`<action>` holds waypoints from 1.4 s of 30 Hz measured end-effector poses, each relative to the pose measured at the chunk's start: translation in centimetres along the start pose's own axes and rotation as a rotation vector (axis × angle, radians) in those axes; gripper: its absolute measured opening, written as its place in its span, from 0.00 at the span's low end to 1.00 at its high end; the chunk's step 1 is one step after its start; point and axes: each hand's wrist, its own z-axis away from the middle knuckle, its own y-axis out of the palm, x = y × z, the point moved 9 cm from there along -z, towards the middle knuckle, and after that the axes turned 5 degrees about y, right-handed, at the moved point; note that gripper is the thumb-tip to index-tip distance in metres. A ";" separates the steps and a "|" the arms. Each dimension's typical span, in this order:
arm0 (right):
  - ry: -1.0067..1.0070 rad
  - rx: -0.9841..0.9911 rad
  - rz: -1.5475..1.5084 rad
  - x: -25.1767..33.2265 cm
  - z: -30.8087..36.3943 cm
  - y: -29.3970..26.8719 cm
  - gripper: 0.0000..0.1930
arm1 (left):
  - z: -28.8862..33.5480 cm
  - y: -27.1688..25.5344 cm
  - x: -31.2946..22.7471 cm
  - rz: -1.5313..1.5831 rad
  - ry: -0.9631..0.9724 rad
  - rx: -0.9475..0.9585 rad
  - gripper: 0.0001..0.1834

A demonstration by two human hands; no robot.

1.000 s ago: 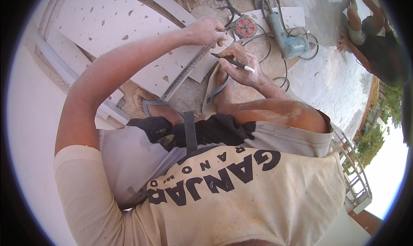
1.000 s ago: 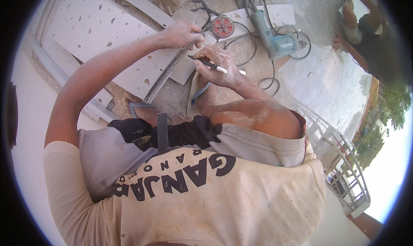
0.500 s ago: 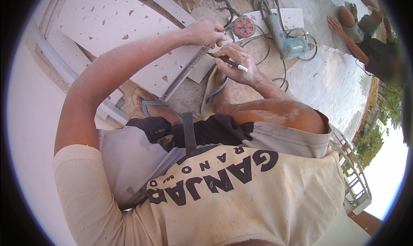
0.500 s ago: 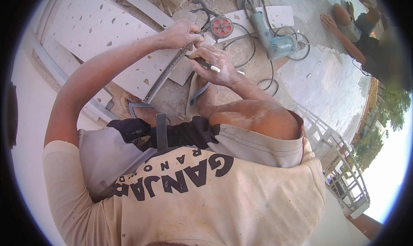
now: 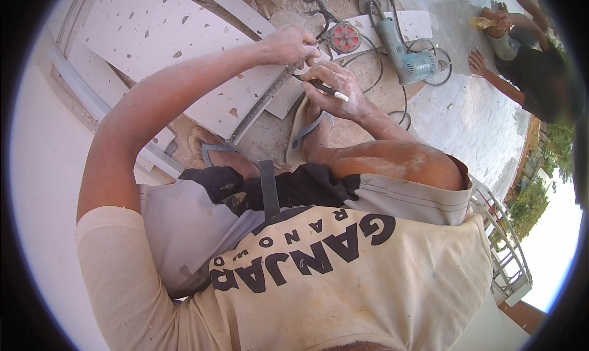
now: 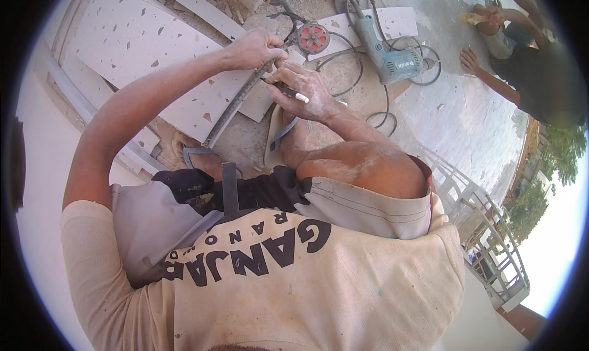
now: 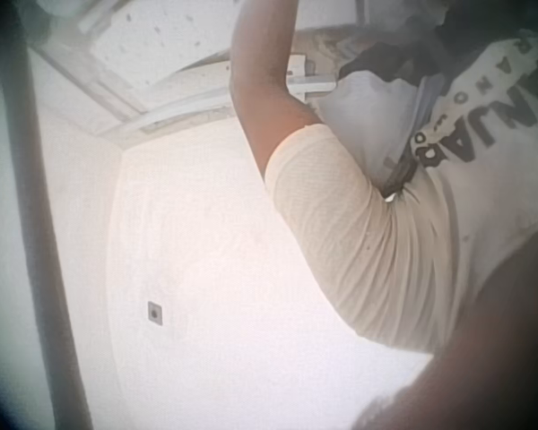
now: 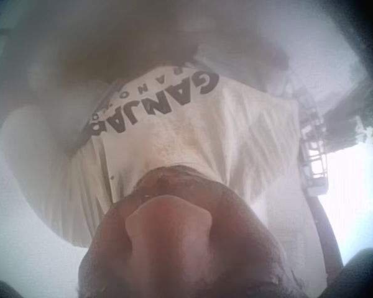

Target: The person walks through a construction site, picks up a white terrazzo tile, measures and marks it with a metal ruler and pencil, then uses an angle grinder to cut the tile along the marked line. Another worker is visible in the background applying mortar.

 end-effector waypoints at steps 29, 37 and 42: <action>-0.081 -0.025 0.011 1.1 -0.3 -0.4 0.10 | 0.2 -0.4 -0.8 -0.043 0.021 -0.002 0.14; -0.068 -0.025 0.004 1.1 -0.6 -0.1 0.09 | 0.3 -0.6 -1.0 0.066 -0.018 0.002 0.14; -0.085 -0.032 -0.019 1.1 -0.8 -0.1 0.08 | 0.4 -0.9 -1.3 0.013 -0.057 0.026 0.14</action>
